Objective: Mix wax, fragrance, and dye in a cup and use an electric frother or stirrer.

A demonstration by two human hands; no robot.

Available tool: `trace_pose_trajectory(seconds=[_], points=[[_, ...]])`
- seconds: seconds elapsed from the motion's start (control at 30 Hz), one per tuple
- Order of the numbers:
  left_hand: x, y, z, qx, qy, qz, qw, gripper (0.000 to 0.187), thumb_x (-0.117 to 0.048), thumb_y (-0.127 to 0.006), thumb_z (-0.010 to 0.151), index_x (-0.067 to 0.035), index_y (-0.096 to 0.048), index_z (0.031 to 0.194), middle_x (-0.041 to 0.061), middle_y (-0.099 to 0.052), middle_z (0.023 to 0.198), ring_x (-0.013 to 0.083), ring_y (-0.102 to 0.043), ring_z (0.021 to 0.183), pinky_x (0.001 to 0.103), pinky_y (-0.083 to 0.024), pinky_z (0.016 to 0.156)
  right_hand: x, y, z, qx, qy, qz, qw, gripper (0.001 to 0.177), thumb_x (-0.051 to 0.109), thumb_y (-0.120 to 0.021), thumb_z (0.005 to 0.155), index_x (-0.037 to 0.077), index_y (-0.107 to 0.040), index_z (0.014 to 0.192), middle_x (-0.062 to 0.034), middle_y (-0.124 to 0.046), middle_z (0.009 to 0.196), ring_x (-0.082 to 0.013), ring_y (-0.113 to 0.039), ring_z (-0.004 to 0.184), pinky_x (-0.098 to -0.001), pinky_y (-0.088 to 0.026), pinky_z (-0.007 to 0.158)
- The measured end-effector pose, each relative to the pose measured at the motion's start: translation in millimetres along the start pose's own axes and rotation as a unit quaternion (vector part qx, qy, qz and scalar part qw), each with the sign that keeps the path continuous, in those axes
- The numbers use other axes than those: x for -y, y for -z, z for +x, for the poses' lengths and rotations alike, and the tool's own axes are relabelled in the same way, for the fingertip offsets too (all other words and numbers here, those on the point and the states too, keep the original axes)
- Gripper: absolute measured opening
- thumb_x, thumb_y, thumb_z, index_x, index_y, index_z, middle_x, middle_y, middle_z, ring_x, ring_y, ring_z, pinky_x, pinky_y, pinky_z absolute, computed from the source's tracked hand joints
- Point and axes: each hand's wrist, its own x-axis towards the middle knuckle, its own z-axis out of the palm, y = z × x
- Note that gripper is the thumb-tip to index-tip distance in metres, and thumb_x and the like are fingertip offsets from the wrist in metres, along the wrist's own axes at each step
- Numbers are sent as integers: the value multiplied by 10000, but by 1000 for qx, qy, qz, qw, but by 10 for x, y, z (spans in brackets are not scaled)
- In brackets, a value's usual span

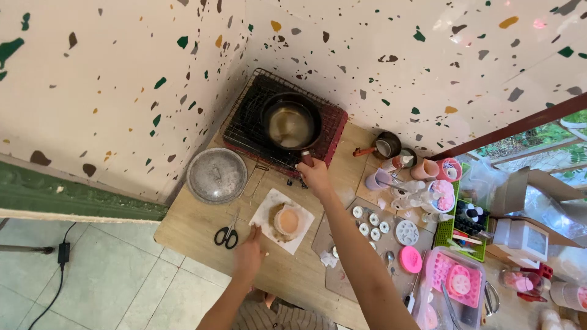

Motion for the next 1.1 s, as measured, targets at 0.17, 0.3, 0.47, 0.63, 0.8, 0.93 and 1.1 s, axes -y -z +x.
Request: trace_pose_trajectory(seconds=[0.17,0.3,0.47,0.63,0.8,0.93,1.1], points=[[-248,-69,-63,-152,-23,-153,976,842,-273,-857,752,-123,-448,1472,67,-488,1549,275,-705,1094,359,-591,847,66,-324,193,4,0,-24,1000,205,122,-728,845,27,-573,749,-13,-562,600,-87,-463,457,-290,-344,417],[-458,2,122,-141,-40,-243,959,1006,-243,-921,618,-96,-415,1476,144,-489,1496,355,-619,1196,410,-557,906,189,-382,189,5,5,-57,998,262,208,-759,865,8,-601,807,-34,-602,627,-102,-503,482,-300,-393,434],[-612,205,308,-73,-28,-250,965,1049,-210,-926,575,-137,-434,1499,110,-522,1502,338,-605,1240,413,-550,935,223,4,-119,-18,14,-125,992,351,359,-696,921,31,-641,1034,-46,-695,805,-93,-597,639,-275,-480,551],[-617,61,465,-152,-90,-256,950,1102,-124,-946,460,-82,-440,1439,152,-510,1455,365,-531,1300,428,-529,952,265,611,-795,-80,29,-86,993,356,330,-671,938,48,-614,1149,-53,-717,945,-90,-540,649,-261,-445,548],[-685,243,441,-218,-153,-268,926,985,-137,-936,439,-84,-513,1327,116,-587,1304,359,-580,1218,425,-536,964,131,971,-1442,-113,-15,11,993,281,261,-566,969,78,-590,1181,-33,-722,945,-59,-503,601,-227,-386,507],[-911,714,324,-176,-124,-284,934,935,-141,-934,462,-102,-545,1312,107,-591,1322,336,-628,1169,415,-572,880,-358,1197,-1815,-152,-10,19,988,275,231,-581,978,38,-612,1171,-55,-715,930,-69,-516,598,-238,-402,506],[-1293,1442,146,-267,-266,-237,896,830,-154,-906,603,-73,-529,1339,125,-588,1314,322,-689,1045,379,-598,770,-453,1165,-2268,-189,-20,75,979,271,208,-594,975,31,-620,1178,-53,-720,920,-58,-478,585,-235,-375,496]])
